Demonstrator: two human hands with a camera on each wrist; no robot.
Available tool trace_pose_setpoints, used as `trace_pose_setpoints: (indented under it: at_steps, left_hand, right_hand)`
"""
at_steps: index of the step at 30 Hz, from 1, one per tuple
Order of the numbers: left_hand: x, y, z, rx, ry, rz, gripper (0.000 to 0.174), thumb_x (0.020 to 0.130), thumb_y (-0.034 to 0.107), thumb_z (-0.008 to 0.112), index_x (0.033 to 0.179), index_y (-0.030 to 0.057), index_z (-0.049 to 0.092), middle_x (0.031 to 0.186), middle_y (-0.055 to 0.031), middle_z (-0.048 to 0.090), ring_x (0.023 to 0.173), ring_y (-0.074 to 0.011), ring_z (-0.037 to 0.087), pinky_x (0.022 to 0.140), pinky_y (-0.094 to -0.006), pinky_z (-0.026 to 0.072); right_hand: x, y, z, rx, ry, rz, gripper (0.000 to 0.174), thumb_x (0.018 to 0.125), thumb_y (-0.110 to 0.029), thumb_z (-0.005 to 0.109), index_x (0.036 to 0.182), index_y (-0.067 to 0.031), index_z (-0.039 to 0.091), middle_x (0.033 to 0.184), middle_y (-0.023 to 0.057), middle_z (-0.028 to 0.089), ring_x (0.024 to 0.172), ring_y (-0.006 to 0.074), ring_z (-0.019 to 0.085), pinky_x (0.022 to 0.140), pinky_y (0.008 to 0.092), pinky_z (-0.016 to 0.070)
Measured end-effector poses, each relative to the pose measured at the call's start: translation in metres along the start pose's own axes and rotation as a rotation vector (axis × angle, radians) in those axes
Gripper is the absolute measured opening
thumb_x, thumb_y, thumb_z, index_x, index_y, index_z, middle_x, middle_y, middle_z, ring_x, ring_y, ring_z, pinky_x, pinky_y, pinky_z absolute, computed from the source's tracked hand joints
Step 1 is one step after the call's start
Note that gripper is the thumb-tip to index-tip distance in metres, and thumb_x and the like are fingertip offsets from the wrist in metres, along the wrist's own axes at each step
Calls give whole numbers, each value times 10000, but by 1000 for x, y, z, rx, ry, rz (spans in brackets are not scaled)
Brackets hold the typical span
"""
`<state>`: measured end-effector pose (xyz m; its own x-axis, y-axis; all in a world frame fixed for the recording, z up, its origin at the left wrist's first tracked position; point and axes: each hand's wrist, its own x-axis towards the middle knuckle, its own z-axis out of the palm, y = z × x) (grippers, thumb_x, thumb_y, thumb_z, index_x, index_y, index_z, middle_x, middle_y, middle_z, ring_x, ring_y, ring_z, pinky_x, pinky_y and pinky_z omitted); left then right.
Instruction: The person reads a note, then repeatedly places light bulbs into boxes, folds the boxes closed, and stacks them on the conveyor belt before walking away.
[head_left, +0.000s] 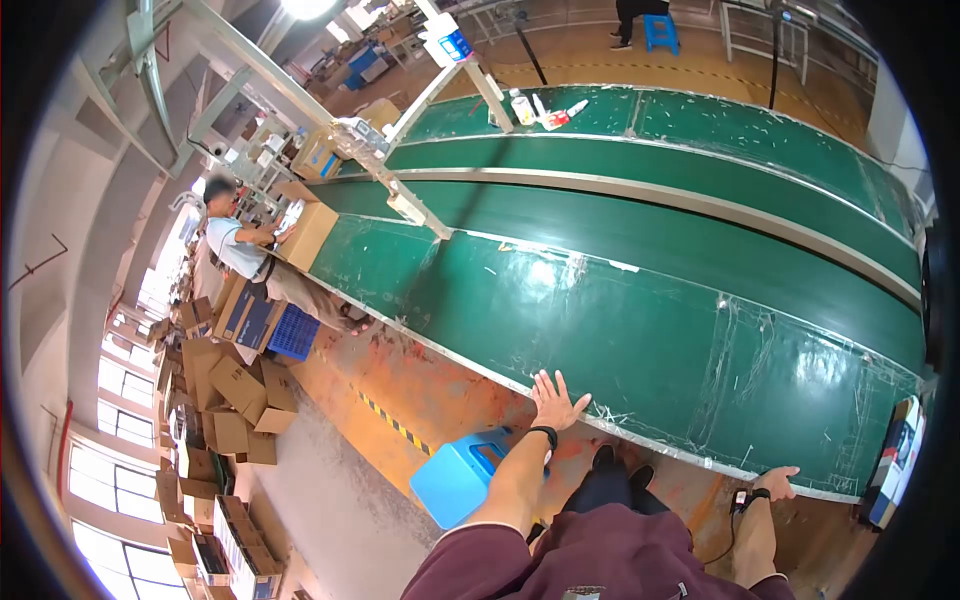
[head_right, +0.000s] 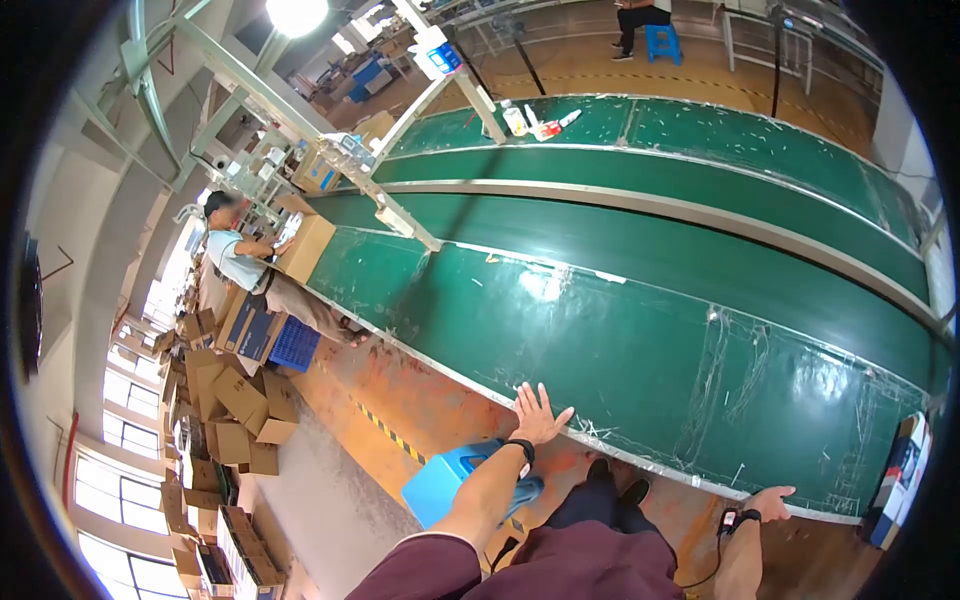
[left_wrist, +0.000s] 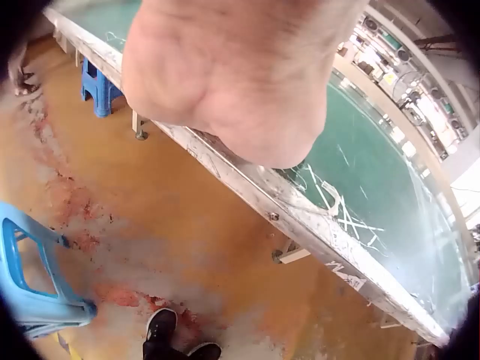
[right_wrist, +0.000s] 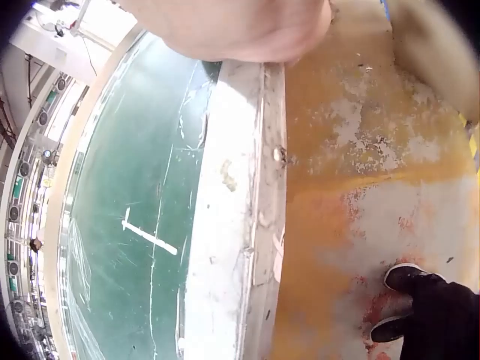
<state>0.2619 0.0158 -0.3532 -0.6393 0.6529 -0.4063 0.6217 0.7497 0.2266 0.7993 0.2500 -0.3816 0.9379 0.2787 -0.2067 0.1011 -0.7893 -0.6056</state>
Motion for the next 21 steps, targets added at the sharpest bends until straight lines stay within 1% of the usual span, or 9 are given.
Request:
trace_pose_setpoints:
  at_steps: [2,5,8,9,11,13,14,17,21]
  left_hand:
    - [-4,-1,3,-24,18,11,1188,951,827,384,1648,-33,-47,1658,-414,-128,1551,-551,-164,1233,-654,-61]
    - [-4,1,2,14,50,1,1179,950,819,398,1652,-28,-25,1672,-399,-96,1564,-536,-133,1246,-646,-31]
    - [-3,6,-4,25,1,-23,1183,948,827,392,1653,-28,-22,1674,-396,-91,1564,-533,-137,1248,-644,-25]
    - [-4,4,-4,38,-19,-31,1183,947,829,390,1653,-27,-21,1674,-396,-90,1564,-533,-138,1248,-645,-23]
    - [-5,3,-1,37,11,-18,1180,949,834,376,1654,-24,-22,1672,-399,-88,1564,-533,-138,1248,-645,-24]
    - [-5,2,1,25,33,-7,1178,950,835,370,1654,-24,-22,1672,-400,-86,1564,-533,-136,1247,-645,-26]
    - [-5,2,1,25,30,-6,1176,951,836,366,1654,-23,-22,1670,-402,-83,1564,-534,-132,1248,-644,-29]
    - [-5,1,1,22,40,-5,1177,950,837,368,1655,-24,-16,1670,-402,-83,1565,-533,-130,1248,-644,-26]
    - [-5,3,1,19,40,0,1181,947,841,367,1655,-28,-7,1671,-402,-82,1566,-530,-129,1247,-644,-29]
  right_hand:
    - [-7,-3,-6,23,5,-6,904,964,-692,510,1407,85,373,1273,378,621,1153,523,645,991,575,525]
    - [-2,1,-1,46,-2,-16,894,973,-682,494,1414,83,357,1287,380,612,1169,526,634,1002,579,517]
    - [-6,-3,-8,33,-54,-31,931,988,-680,468,1460,105,305,1304,400,593,1180,540,622,1018,581,510]
    - [-9,-4,-9,38,-47,-27,922,989,-679,468,1451,103,312,1306,400,591,1182,540,621,1018,580,510]
    - [-10,-4,-9,34,-27,-24,903,990,-675,469,1434,99,325,1309,399,589,1184,540,619,1019,580,509]
    - [-8,-2,-10,51,-65,-13,867,980,-678,483,1375,86,373,1294,362,598,1185,524,624,1022,585,505]
    - [-10,-3,-11,52,-49,-21,859,985,-676,476,1362,89,378,1299,360,596,1185,521,625,1018,589,505]
    - [-12,-5,-13,32,-66,-29,887,1001,-658,466,1438,99,315,1318,399,573,1190,536,616,1031,574,504]
    - [-3,1,-7,29,-29,-50,899,991,-678,468,1425,97,328,1308,392,582,1184,531,621,1015,576,510]
